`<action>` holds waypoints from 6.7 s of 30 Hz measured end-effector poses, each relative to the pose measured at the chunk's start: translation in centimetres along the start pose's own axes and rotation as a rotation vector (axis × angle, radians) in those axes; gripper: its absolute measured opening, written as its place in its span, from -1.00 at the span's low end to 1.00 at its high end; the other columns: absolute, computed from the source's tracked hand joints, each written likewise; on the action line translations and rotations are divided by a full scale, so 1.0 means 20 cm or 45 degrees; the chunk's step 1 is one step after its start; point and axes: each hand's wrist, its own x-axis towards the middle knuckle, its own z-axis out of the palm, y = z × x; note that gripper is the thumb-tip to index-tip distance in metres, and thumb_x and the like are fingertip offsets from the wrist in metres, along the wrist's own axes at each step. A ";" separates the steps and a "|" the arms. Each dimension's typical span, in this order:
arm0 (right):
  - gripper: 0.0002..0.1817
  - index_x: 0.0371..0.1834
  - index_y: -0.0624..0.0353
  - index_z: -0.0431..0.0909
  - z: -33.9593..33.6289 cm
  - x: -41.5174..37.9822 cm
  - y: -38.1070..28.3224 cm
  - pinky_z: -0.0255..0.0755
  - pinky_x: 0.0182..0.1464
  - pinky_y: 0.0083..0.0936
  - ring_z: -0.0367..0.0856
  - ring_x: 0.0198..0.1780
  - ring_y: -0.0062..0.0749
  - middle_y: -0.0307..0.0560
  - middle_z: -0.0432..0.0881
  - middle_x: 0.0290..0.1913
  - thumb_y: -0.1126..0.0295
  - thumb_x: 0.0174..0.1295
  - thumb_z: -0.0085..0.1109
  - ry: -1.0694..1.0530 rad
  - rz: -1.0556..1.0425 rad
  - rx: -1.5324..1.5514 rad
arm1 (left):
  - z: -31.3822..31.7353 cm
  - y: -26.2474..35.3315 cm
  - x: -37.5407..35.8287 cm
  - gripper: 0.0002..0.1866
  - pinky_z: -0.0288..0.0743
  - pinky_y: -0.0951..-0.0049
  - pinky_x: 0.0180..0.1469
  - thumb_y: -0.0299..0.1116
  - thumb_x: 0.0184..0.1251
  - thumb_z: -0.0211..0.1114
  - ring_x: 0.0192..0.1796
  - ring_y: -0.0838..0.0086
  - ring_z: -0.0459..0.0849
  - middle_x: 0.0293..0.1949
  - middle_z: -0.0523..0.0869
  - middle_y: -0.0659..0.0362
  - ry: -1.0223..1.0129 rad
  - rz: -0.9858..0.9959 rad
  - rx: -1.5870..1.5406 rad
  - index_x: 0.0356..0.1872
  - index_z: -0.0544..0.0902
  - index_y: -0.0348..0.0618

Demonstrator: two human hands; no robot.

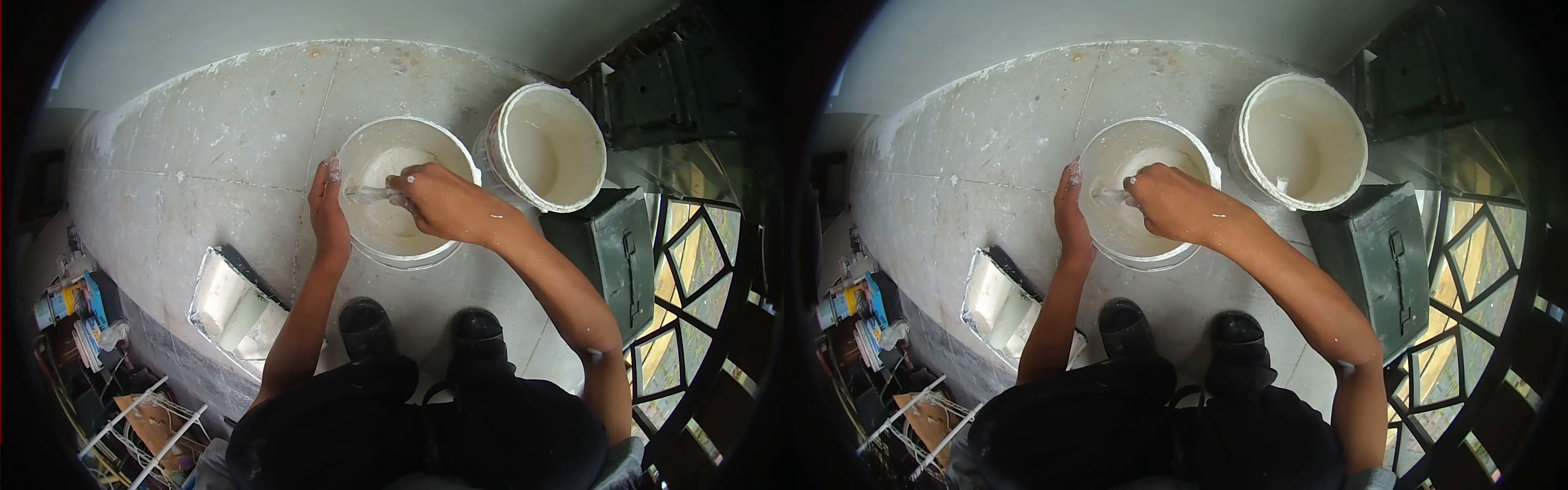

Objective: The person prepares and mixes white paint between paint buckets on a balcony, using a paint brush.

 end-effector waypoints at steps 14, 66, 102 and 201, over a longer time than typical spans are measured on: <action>-0.79 -0.12 0.38 0.59 -0.75 -0.72 -0.19 0.52 -0.15 -0.37 0.68 -0.26 -0.05 0.23 0.66 -0.26 0.54 0.20 0.15 0.609 0.529 -0.568 | -0.02 0.01 0.00 -0.52 0.18 0.50 0.35 -0.30 0.47 0.05 0.27 0.43 0.43 0.22 0.51 0.04 -0.086 0.023 -0.023 0.28 0.38 -0.44; -0.84 -0.39 0.43 0.55 0.08 -0.42 -0.19 0.55 -0.27 -0.29 0.64 -0.33 -0.06 0.16 0.59 -0.42 0.56 -0.05 0.12 0.025 -0.179 -0.334 | 0.02 -0.09 -0.50 -0.51 0.24 0.36 0.33 -0.41 0.40 -0.03 0.27 0.33 0.44 0.23 0.49 -0.06 -0.096 0.262 -0.175 0.29 0.34 -0.48; -0.83 -0.31 0.40 0.60 -0.58 -0.47 0.44 0.52 -0.10 -0.13 0.63 -0.19 0.18 0.36 0.63 -0.30 0.52 0.10 0.10 0.092 0.585 -0.857 | 0.09 -0.04 -0.44 -0.56 0.26 0.45 0.28 -0.40 0.46 0.01 0.20 0.41 0.48 0.18 0.55 -0.02 0.087 0.195 -0.179 0.26 0.39 -0.48; -0.79 -0.21 0.41 0.57 -0.68 -0.58 -0.41 0.50 -0.26 -0.23 0.62 -0.33 0.14 0.17 0.64 -0.29 0.57 0.07 0.20 0.280 0.115 -0.391 | 0.10 -0.08 -0.40 -0.57 0.25 0.52 0.27 -0.36 0.48 0.06 0.17 0.52 0.47 0.15 0.57 0.08 0.019 0.144 -0.211 0.25 0.43 -0.42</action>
